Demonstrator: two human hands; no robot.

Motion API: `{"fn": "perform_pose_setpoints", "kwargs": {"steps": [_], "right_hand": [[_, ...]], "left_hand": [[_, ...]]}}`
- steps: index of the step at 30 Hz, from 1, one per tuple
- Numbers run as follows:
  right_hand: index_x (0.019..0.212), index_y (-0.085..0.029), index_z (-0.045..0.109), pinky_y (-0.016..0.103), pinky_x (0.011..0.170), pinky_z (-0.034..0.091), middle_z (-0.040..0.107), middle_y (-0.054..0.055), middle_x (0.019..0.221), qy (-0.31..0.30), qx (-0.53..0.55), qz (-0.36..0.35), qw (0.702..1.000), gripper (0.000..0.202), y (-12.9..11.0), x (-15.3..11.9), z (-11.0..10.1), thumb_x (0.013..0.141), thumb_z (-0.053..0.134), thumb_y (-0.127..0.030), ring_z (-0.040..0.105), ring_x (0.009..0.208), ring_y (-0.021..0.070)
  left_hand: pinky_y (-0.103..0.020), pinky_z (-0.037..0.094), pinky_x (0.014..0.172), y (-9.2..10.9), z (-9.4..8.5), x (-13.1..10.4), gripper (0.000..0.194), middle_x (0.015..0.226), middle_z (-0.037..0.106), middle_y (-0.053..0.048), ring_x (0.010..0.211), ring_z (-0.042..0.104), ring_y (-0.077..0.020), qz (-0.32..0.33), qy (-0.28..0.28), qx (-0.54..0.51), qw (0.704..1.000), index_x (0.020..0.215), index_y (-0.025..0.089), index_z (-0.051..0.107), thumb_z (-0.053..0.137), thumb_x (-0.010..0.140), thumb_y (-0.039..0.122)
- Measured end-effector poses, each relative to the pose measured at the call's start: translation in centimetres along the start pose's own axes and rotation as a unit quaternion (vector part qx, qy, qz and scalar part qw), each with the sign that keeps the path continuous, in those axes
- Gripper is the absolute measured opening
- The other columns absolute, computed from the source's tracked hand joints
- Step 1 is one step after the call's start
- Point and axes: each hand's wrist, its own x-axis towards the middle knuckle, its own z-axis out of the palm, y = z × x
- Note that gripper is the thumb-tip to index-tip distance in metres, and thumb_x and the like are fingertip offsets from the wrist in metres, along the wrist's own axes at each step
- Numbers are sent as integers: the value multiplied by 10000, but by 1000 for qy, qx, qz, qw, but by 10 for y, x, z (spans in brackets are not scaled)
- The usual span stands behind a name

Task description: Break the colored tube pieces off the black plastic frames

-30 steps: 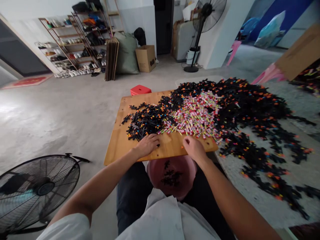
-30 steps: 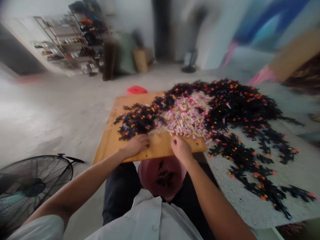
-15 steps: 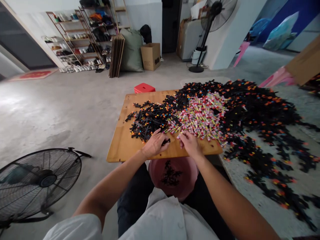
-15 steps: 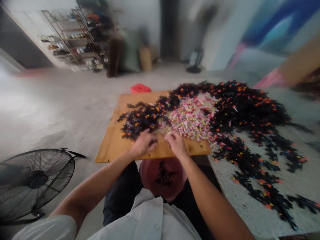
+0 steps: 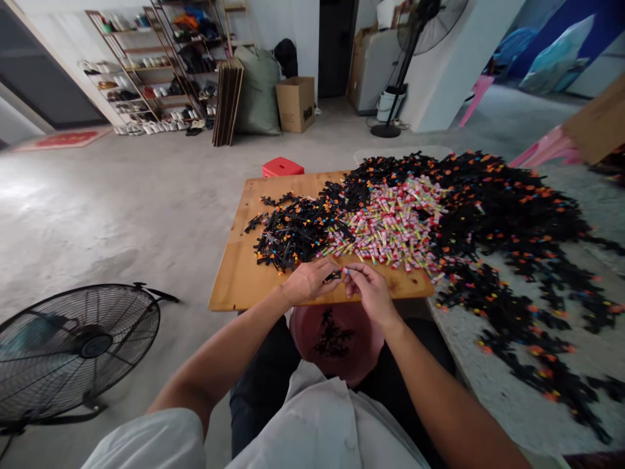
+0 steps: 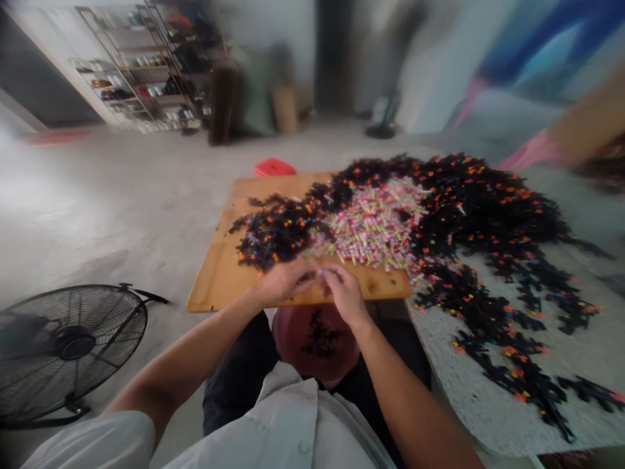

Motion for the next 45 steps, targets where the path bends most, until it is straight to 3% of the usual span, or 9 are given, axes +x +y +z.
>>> {"fn": "perform_pose_setpoints", "kwargs": {"steps": [10,17,22,25,27,29,33,39,45], "right_hand": [[1103,-198,731,299,665,560,741,35,820,-57,-176,-63,981,342,-9,-12,-15,970,633,-498,682,669,172],[1013,-190,736,270,599,514,720,4,712,-131,-154,33,979,306,1,-16,-34,932,658,-475,638,542,142],[994,-171,734,218,470,448,754,20,747,-259,-225,203,917,270,26,-37,-53,845,697,-392,649,510,139],[870,-182,731,207,456,403,737,6,689,-294,-325,192,878,157,27,-36,-55,855,661,-322,629,479,131],[792,-188,706,221,507,424,713,3,648,-262,-363,137,884,214,17,-20,-53,913,591,-321,628,498,136],[819,-195,710,242,573,443,725,18,688,-156,-415,63,894,266,2,4,-51,965,527,-321,650,565,155],[998,-175,743,294,752,470,776,117,929,39,-582,-14,812,238,-19,56,-39,1001,533,-286,716,871,237],[1272,-89,639,356,883,480,658,247,1287,51,-683,19,728,320,-11,77,-16,1050,493,-267,693,1065,295],[1316,-120,624,364,904,498,633,222,1335,45,-664,11,747,336,1,63,-18,1027,475,-202,690,1099,299]], "left_hand": [[-271,542,801,7,-14,3,375,1049,719,-104,909,695,-181,30,-58,-5,998,1210,181,689,420,1097,417],[-277,539,800,18,3,-12,387,980,748,-81,893,705,-193,-42,-98,-25,994,1116,205,735,473,1068,486],[-333,541,910,-17,-6,-11,299,1067,751,-95,1002,683,-224,-99,-80,38,991,1160,203,732,519,1048,381],[-407,514,971,-47,-11,2,302,1233,710,-125,1147,621,-276,-99,-83,165,978,1215,194,721,502,1008,200],[-471,475,1037,-61,-7,11,346,1401,632,-139,1296,537,-325,-76,-87,226,967,1259,202,711,538,963,156],[-535,405,1123,-67,1,20,353,1463,583,-149,1387,463,-356,-61,-86,258,960,1255,200,717,559,943,152],[-625,193,1257,-63,20,37,323,1397,610,-185,1423,421,-384,-64,-68,258,962,1208,145,730,611,926,247],[-592,226,1248,-60,46,91,437,1513,532,-186,1457,386,-357,-33,-48,227,972,1424,131,591,492,1009,227],[-622,124,1257,-74,53,127,313,1213,692,-160,1255,535,-332,-1,-82,264,961,1230,161,713,549,965,183]]}}
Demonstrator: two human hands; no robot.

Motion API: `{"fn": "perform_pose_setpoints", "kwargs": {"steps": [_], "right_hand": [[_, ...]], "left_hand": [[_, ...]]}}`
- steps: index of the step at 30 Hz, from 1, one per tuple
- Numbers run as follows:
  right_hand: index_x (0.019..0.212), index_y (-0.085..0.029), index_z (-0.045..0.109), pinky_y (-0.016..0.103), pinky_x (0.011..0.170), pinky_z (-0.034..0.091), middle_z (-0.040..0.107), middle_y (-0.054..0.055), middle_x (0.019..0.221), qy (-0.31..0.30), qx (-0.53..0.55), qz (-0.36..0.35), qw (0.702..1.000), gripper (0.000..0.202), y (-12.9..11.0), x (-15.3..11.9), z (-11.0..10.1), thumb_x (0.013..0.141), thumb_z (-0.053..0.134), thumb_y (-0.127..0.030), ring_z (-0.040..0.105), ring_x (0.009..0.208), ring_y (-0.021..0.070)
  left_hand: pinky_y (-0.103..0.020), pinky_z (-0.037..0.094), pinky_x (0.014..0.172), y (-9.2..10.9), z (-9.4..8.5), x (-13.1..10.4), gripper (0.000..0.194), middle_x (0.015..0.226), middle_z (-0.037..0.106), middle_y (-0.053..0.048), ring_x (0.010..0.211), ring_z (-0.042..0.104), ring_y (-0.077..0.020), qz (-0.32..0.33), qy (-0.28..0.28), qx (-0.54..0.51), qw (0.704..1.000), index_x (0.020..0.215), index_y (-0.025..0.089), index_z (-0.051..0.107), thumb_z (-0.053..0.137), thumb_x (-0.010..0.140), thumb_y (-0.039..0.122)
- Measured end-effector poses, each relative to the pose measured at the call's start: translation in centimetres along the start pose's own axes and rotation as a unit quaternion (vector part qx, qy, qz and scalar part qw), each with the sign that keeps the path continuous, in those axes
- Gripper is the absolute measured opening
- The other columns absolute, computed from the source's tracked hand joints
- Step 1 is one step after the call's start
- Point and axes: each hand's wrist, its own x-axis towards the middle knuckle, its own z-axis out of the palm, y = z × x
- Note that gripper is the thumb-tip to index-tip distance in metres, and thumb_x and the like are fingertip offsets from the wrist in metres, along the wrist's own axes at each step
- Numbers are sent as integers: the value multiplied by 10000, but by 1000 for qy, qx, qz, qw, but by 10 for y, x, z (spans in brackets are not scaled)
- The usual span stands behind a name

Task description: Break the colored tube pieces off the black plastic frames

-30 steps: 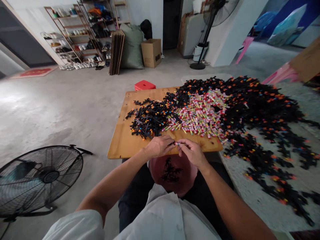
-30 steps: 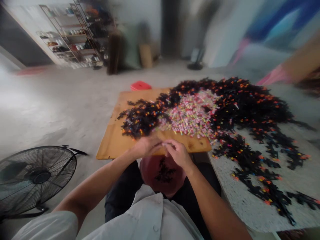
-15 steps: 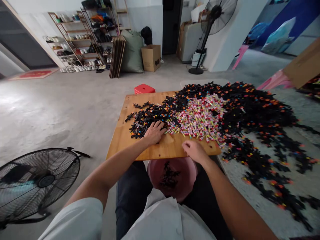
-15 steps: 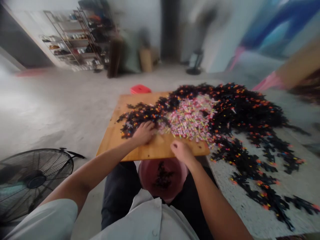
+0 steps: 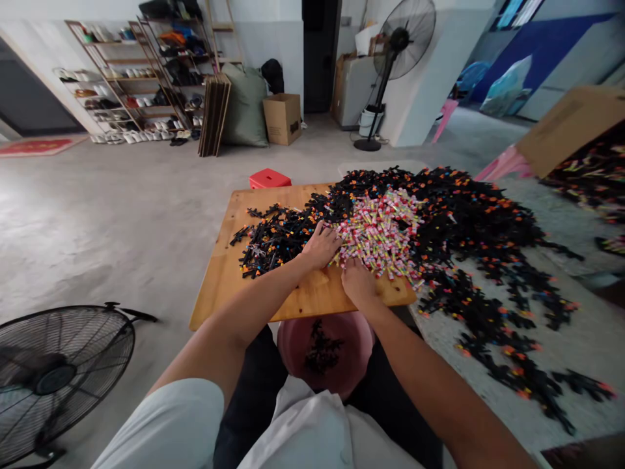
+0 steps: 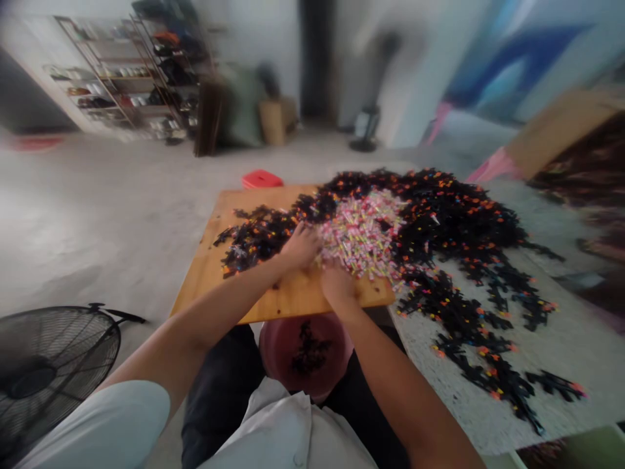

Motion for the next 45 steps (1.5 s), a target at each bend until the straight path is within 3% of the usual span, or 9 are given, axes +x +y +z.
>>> {"fn": "perform_pose_setpoints", "kwargs": {"steps": [9,14,16,20,25,31,37,40,45], "right_hand": [[997,-151,713,381,928,514,738,189,1116,4,178,45,983,155,21,-1,3,884,616,-194,697,1105,311],[1049,-186,627,292,625,554,764,84,915,-3,336,56,940,214,24,-8,2,904,570,-333,722,732,202],[1040,-199,608,255,497,505,745,39,822,-17,445,63,893,289,21,-16,-1,887,595,-444,664,582,166],[951,-200,659,216,420,426,669,-22,687,-48,661,79,745,413,9,-35,-10,742,768,-540,564,490,120],[926,-179,735,207,422,395,623,-40,635,-65,715,101,689,388,-3,-52,-15,696,827,-478,518,479,96],[873,-162,763,209,417,375,618,-34,627,-58,710,121,692,339,-1,-53,-8,692,813,-446,493,468,88],[871,-148,777,211,401,357,594,-36,587,-61,661,96,741,328,7,-52,-8,750,757,-452,475,437,86],[841,-156,764,208,384,343,595,-38,573,-77,635,85,764,316,9,-52,-12,755,757,-460,486,427,88],[809,-171,735,214,383,384,620,-27,567,-90,597,64,795,253,12,-48,-18,773,713,-421,525,427,106]], "left_hand": [[-482,410,1025,-8,-12,-6,289,1254,666,-172,1195,542,-337,-29,-63,-51,996,1149,171,748,640,885,222],[-451,416,1062,-14,-38,-27,236,1174,710,-123,1151,587,-287,8,-7,-158,987,1085,187,736,657,863,198],[-400,467,999,-10,-48,-39,167,1076,728,-89,1039,631,-245,-13,27,-237,971,1007,184,723,661,852,188],[-270,501,750,10,-58,-67,127,842,686,-9,754,602,-148,-105,53,-369,922,924,181,668,688,898,303],[-212,475,650,37,-59,-91,282,837,683,6,678,568,-105,-153,31,-481,863,1043,169,673,675,951,436],[-210,480,632,45,-62,-97,319,908,713,-29,710,605,-119,-140,-10,-526,839,1064,162,747,635,980,449],[-204,479,572,49,-64,-100,365,971,753,-39,635,585,-105,-131,-55,-548,824,1177,171,759,628,992,457],[-201,478,603,50,-62,-102,370,931,751,-35,646,594,-106,-107,-55,-526,842,1197,167,762,598,1017,445],[-250,517,863,49,-61,-104,306,1033,770,-71,907,691,-171,-46,-39,-441,896,1179,174,765,584,1038,377]]}}
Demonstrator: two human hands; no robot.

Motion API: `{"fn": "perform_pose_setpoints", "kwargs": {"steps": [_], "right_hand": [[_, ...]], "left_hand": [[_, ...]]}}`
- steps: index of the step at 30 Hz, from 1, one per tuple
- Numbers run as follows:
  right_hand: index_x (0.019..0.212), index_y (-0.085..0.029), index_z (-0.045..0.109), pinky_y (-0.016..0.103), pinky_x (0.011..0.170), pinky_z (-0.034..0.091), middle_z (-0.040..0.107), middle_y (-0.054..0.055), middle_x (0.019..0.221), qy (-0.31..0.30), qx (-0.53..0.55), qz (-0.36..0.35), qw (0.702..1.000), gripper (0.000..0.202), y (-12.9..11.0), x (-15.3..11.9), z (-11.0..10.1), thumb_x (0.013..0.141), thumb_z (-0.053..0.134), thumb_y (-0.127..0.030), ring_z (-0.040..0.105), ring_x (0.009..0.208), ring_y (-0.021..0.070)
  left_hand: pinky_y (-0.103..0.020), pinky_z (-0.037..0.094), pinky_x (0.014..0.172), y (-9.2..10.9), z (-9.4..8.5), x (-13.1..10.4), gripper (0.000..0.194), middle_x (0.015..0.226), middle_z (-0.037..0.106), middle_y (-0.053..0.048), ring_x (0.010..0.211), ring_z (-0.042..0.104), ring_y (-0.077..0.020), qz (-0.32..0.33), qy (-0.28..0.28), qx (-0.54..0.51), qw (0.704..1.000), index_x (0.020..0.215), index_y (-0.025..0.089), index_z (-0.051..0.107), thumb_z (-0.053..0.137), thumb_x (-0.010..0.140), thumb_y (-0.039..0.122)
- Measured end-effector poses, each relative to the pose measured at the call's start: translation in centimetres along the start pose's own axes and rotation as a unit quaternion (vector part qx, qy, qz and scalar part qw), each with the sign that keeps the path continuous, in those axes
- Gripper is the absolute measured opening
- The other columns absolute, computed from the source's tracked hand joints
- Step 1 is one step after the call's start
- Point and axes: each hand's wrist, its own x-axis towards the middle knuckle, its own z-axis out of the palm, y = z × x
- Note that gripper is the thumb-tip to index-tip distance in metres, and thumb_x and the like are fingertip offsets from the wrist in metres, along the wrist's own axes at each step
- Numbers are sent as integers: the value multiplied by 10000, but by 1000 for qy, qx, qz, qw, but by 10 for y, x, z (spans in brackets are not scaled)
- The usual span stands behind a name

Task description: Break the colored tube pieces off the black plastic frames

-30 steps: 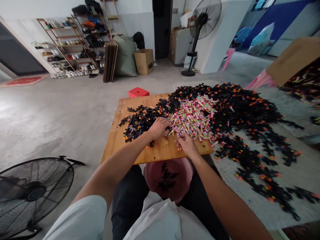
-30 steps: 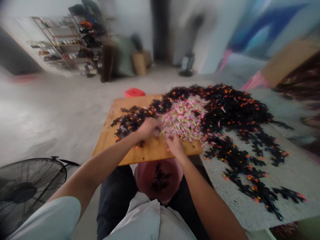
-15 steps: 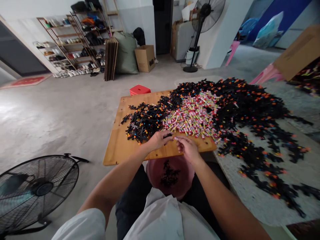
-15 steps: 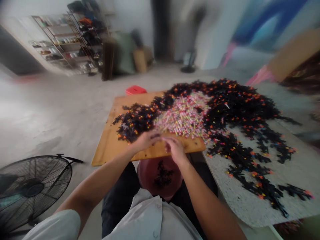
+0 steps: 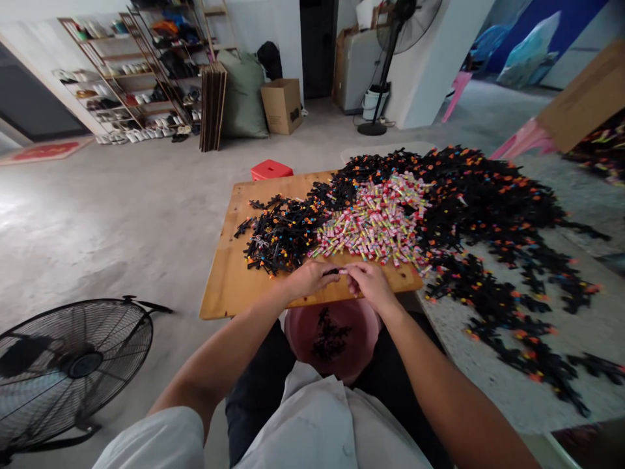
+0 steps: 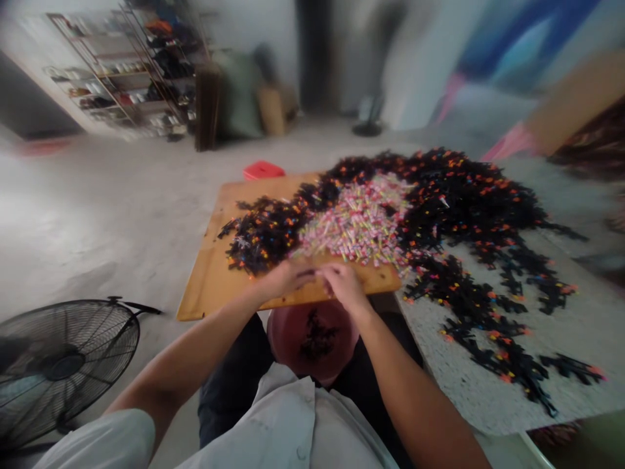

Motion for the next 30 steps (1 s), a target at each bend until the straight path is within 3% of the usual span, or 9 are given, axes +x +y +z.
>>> {"fn": "perform_pose_setpoints", "kwargs": {"steps": [4,8,10,16,20,24,30], "right_hand": [[791,-168,730,215,365,371,611,-23,549,-32,-34,2,999,227,-3,5,-2,780,679,-389,514,410,108],[785,-164,735,212,362,354,588,-31,538,-92,-17,2,996,251,-13,3,3,799,668,-405,492,398,100],[808,-163,745,214,370,362,594,-32,545,-91,-27,-20,995,249,-22,0,1,808,684,-404,497,401,101],[856,-164,756,209,373,346,591,-34,569,-43,-37,-43,997,232,-34,-15,-24,845,685,-385,499,419,98],[867,-165,741,206,376,344,588,-39,586,-22,9,-14,1000,236,-19,-22,-18,833,681,-391,506,428,97],[867,-173,725,209,377,331,581,-46,590,-10,17,1,1000,231,-10,-23,-9,834,675,-396,499,421,95],[892,-177,727,220,405,351,584,-38,564,-2,-68,-44,997,264,-12,-26,-10,874,650,-428,503,434,108]], "left_hand": [[-246,522,886,4,2,-4,296,1024,775,-69,942,709,-182,-14,-20,25,999,1194,204,757,565,1046,373],[-235,526,835,10,13,-8,291,990,780,-75,868,718,-172,-37,-63,7,997,1154,185,763,584,1033,380],[-225,527,785,12,18,-11,289,959,783,-71,802,712,-159,-55,-87,-21,994,1112,172,771,611,1014,392],[-200,527,666,13,14,-20,426,1014,792,-71,718,677,-123,-169,-17,-161,972,1342,139,680,614,992,373],[-189,518,645,20,11,-19,402,998,782,-65,710,660,-111,-149,-23,-213,965,1303,142,705,613,988,373],[-182,504,646,28,10,-14,327,925,762,-46,712,657,-110,-134,-17,-195,971,1180,142,756,630,980,367],[-181,496,659,29,11,-12,290,866,742,-28,714,650,-109,-113,-14,-157,981,1131,145,761,618,994,356]]}}
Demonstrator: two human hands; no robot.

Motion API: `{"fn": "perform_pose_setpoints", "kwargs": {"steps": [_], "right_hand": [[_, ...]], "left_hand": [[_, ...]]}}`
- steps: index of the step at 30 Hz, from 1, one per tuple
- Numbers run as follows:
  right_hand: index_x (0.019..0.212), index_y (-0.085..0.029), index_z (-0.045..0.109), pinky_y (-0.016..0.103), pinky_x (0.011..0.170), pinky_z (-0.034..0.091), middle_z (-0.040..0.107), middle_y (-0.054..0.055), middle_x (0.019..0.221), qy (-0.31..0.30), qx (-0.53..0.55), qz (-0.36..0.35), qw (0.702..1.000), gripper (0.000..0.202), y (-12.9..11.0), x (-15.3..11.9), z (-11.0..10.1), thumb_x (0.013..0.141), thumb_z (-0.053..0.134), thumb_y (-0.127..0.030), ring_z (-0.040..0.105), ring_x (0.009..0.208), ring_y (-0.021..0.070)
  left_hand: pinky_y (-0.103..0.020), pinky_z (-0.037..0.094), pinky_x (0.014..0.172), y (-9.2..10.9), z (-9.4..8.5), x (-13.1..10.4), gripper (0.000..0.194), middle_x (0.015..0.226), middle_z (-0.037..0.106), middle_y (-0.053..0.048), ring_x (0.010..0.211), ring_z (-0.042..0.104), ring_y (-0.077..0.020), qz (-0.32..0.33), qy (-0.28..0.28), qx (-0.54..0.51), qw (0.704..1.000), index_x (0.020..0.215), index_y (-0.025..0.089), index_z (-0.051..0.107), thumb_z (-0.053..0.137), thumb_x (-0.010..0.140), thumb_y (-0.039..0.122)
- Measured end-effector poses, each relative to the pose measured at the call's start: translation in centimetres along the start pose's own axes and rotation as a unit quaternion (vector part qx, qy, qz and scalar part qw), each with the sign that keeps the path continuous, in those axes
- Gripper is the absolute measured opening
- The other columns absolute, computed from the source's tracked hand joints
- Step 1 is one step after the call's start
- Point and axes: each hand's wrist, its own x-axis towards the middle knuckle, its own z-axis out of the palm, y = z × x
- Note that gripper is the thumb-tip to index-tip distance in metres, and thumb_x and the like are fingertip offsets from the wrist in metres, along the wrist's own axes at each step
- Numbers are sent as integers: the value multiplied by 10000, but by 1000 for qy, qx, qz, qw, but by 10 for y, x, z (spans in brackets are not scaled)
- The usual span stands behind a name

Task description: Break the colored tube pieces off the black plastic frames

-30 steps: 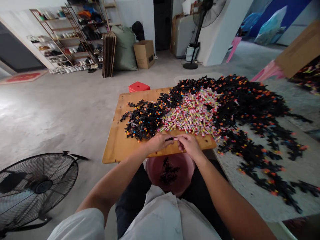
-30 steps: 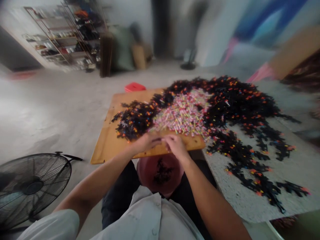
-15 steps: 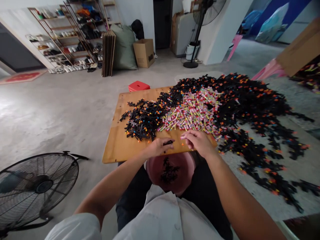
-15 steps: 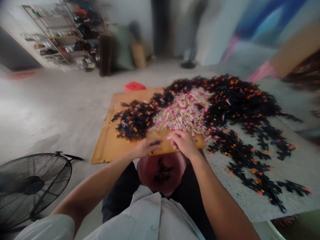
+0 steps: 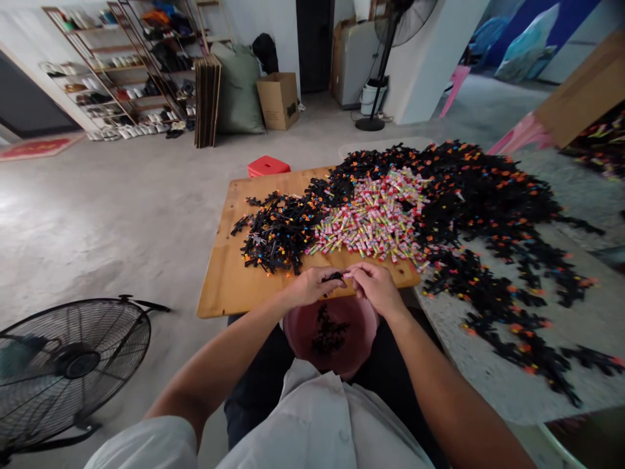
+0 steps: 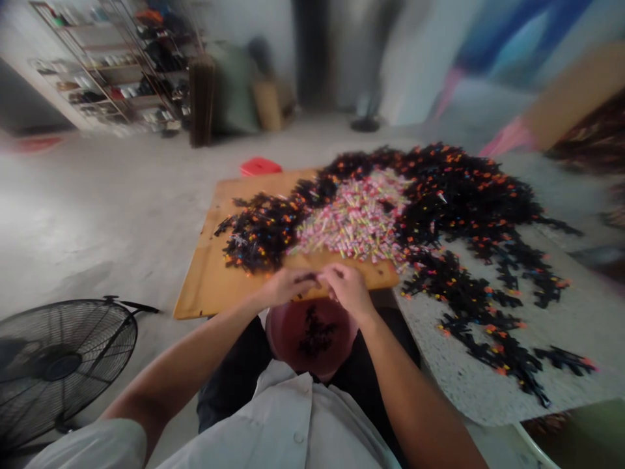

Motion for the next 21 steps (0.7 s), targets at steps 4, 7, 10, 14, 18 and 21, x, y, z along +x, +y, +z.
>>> {"fn": "perform_pose_setpoints", "kwargs": {"steps": [4,7,10,14,18,21], "right_hand": [[864,-181,713,224,406,368,585,-36,556,3,-34,-6,999,265,1,-2,0,891,630,-432,509,425,114],[882,-183,715,221,401,360,577,-40,548,-24,-32,-5,999,283,1,0,-2,912,609,-443,508,422,114],[892,-182,718,215,402,347,559,-46,539,-48,-9,-11,999,296,1,3,-5,917,612,-457,494,423,108],[875,-191,704,214,384,315,536,-57,542,-45,55,9,997,317,11,1,1,901,632,-498,448,403,96],[881,-205,691,222,399,353,543,-52,566,-20,64,6,998,355,26,-14,14,907,627,-554,459,423,106],[895,-204,688,225,413,365,552,-44,583,-31,62,14,998,376,33,-28,16,939,595,-566,476,441,113]], "left_hand": [[-188,497,711,0,4,-3,261,876,752,-33,744,662,-114,32,9,54,998,1122,149,754,599,1015,329],[-196,489,727,6,5,-5,253,923,763,-39,770,681,-125,39,9,115,993,1156,170,742,581,1030,320],[-200,481,719,12,6,-6,243,927,766,-37,768,689,-133,30,5,162,986,1144,194,735,562,1042,330],[-218,479,698,11,11,-7,257,903,763,-55,773,706,-164,-16,-14,209,978,1063,208,737,531,1051,361],[-262,518,731,1,29,-15,304,881,750,-119,781,717,-211,-51,5,264,963,1065,177,714,503,1053,396],[-281,541,773,-8,42,-25,322,897,755,-137,792,723,-218,-51,7,245,968,1091,171,705,494,1058,412]]}}
